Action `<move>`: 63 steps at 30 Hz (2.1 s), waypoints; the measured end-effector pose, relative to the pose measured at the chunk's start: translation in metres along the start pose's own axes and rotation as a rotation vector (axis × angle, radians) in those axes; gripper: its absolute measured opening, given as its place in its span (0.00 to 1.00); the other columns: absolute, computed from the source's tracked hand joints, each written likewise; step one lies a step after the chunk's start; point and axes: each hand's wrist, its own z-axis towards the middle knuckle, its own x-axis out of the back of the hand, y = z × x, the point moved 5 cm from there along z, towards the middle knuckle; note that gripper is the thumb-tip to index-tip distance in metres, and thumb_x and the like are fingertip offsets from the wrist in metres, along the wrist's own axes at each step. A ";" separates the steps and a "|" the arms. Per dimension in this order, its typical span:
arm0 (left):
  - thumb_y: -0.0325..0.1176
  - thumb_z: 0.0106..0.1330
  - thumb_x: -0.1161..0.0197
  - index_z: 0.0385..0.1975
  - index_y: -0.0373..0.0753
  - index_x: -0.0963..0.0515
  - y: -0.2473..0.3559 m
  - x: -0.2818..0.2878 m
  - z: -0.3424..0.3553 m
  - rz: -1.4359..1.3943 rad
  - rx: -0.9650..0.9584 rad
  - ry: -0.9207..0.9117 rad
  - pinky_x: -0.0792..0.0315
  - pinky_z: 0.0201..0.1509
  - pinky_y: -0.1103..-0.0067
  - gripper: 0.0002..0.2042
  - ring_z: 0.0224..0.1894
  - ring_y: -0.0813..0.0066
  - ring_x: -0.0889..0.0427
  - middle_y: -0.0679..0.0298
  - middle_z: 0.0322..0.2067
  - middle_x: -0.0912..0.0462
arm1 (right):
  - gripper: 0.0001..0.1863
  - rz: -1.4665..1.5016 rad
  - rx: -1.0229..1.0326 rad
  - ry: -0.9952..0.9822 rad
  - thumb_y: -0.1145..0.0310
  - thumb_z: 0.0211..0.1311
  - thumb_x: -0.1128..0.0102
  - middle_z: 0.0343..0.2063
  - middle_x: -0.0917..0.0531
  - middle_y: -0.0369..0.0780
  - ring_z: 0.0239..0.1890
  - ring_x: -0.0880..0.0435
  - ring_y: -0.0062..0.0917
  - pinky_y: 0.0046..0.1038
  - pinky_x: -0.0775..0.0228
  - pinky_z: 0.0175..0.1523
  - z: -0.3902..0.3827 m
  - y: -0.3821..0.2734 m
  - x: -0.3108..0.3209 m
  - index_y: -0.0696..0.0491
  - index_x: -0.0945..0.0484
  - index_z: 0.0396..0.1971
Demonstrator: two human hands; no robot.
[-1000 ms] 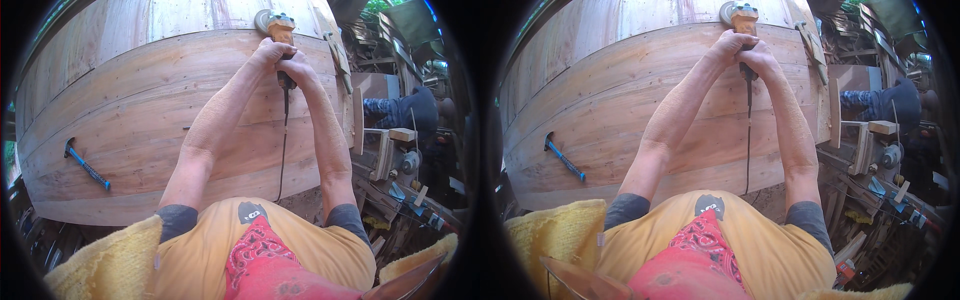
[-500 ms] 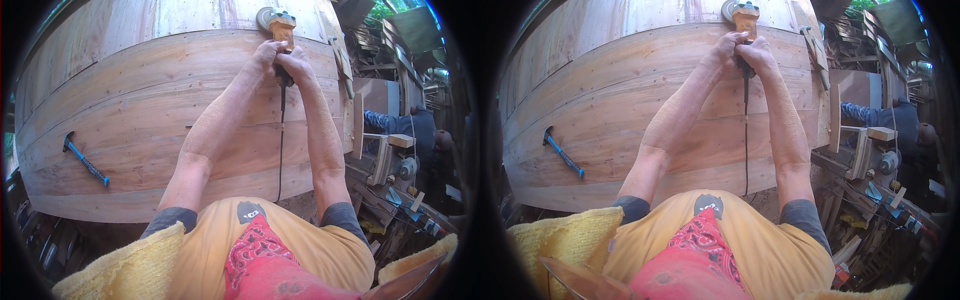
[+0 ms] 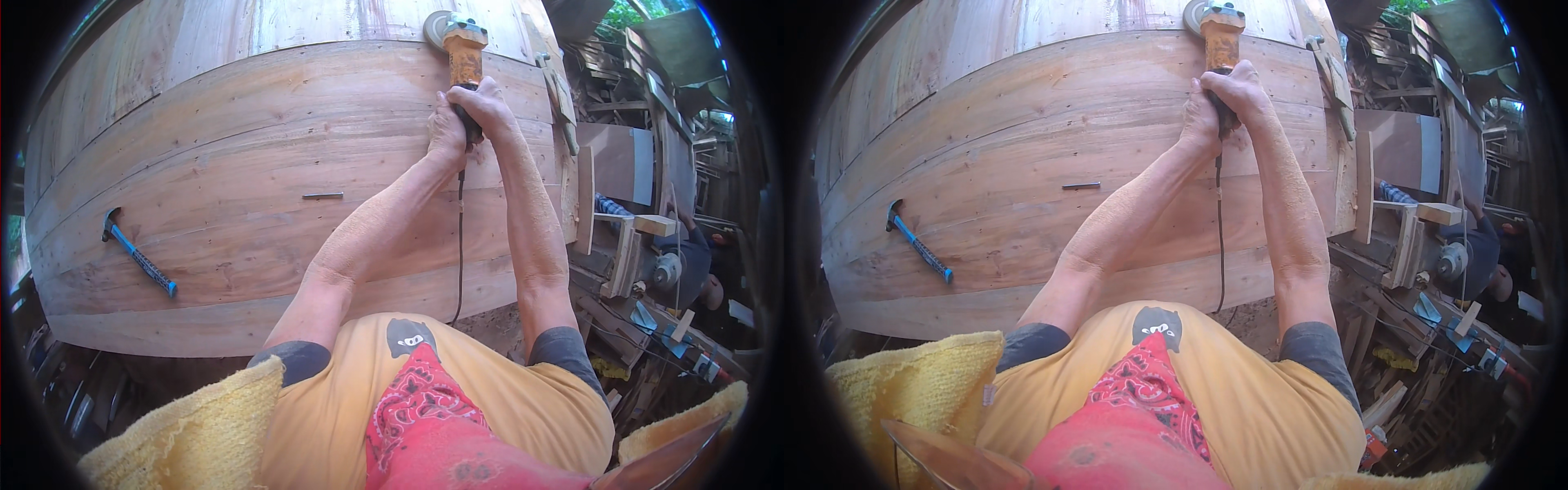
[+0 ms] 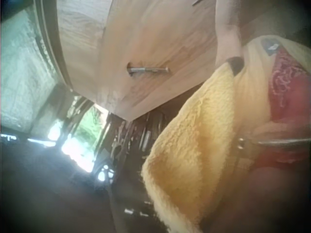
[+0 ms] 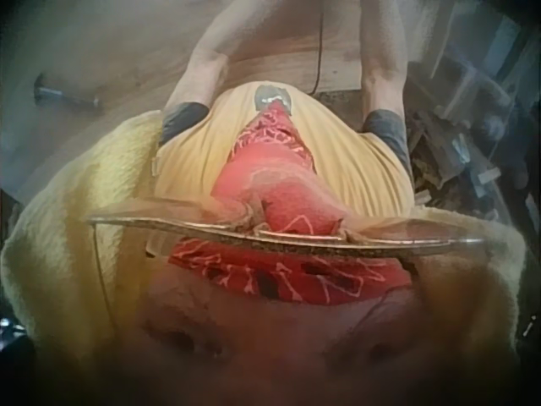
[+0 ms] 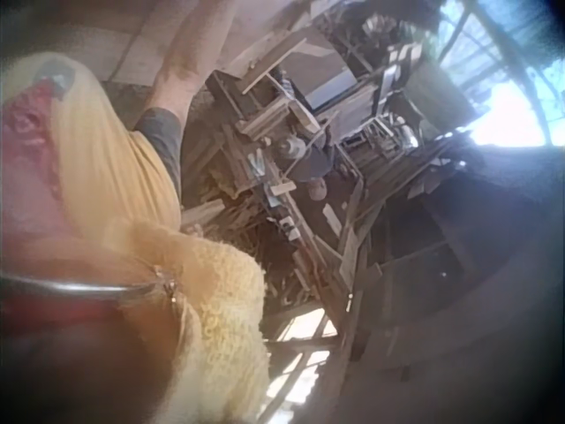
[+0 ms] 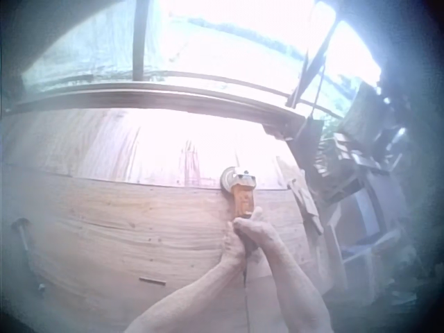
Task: The person hammers nails into a large wooden board and then uses a power sander to smooth the surface of the wood.
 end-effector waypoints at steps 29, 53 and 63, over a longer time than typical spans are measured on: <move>0.61 0.75 0.40 0.68 0.42 0.24 0.324 0.372 -0.126 1.880 -0.976 1.243 0.43 0.79 0.49 0.32 0.75 0.40 0.36 0.44 0.70 0.28 | 0.25 -0.110 0.113 -0.095 0.52 0.49 0.26 0.29 0.11 0.44 0.34 0.10 0.30 0.34 0.19 0.40 0.034 -0.006 -0.019 0.63 0.12 0.32; 0.68 0.78 0.56 0.77 0.46 0.40 0.338 0.404 -0.122 1.929 -0.496 1.377 0.56 0.77 0.34 0.38 0.80 0.34 0.52 0.44 0.78 0.45 | 0.23 -0.189 0.050 -0.047 0.52 0.48 0.27 0.24 0.16 0.38 0.28 0.17 0.25 0.31 0.26 0.35 0.022 -0.006 -0.007 0.60 0.14 0.30; 0.68 0.78 0.56 0.77 0.46 0.40 0.338 0.393 -0.129 1.914 -0.468 1.337 0.55 0.77 0.35 0.38 0.80 0.34 0.53 0.43 0.78 0.46 | 0.22 -0.204 0.095 -0.089 0.53 0.48 0.28 0.24 0.15 0.39 0.28 0.17 0.25 0.31 0.25 0.36 0.020 -0.026 -0.037 0.60 0.13 0.30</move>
